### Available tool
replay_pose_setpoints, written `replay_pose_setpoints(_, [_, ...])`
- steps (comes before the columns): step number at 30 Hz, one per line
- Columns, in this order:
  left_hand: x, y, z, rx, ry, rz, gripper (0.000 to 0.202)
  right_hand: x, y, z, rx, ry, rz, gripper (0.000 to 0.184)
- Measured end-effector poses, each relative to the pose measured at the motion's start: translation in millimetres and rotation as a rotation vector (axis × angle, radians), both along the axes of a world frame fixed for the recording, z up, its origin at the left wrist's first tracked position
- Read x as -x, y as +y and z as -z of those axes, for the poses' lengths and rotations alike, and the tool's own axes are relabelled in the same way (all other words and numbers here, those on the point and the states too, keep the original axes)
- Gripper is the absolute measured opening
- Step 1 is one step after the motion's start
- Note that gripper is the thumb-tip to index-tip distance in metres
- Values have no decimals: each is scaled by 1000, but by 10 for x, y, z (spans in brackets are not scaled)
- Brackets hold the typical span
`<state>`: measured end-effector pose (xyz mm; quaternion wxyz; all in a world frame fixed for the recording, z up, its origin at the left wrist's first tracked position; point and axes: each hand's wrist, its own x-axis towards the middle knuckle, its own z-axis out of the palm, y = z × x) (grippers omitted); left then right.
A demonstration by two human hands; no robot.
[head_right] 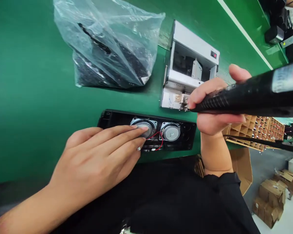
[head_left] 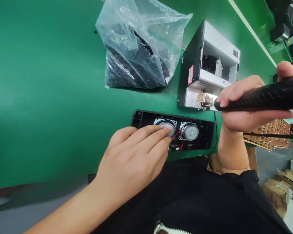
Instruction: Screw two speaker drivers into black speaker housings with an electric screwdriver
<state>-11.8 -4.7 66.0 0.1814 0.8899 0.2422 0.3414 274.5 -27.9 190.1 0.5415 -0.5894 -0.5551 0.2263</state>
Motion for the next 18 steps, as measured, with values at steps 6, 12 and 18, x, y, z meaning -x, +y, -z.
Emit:
replay_pose_setpoints(6, [-20,5,48,-35,16,8,25,101,72,142,37,-41,-27,82])
replay_pose_setpoints(12, [16,6,66,-12,28,36,30,374,-98,123,-252,164,-6,54])
replay_pose_setpoints(18, [114,-49,85,53,115,176,44,701,-523,238,-173,157,51,49])
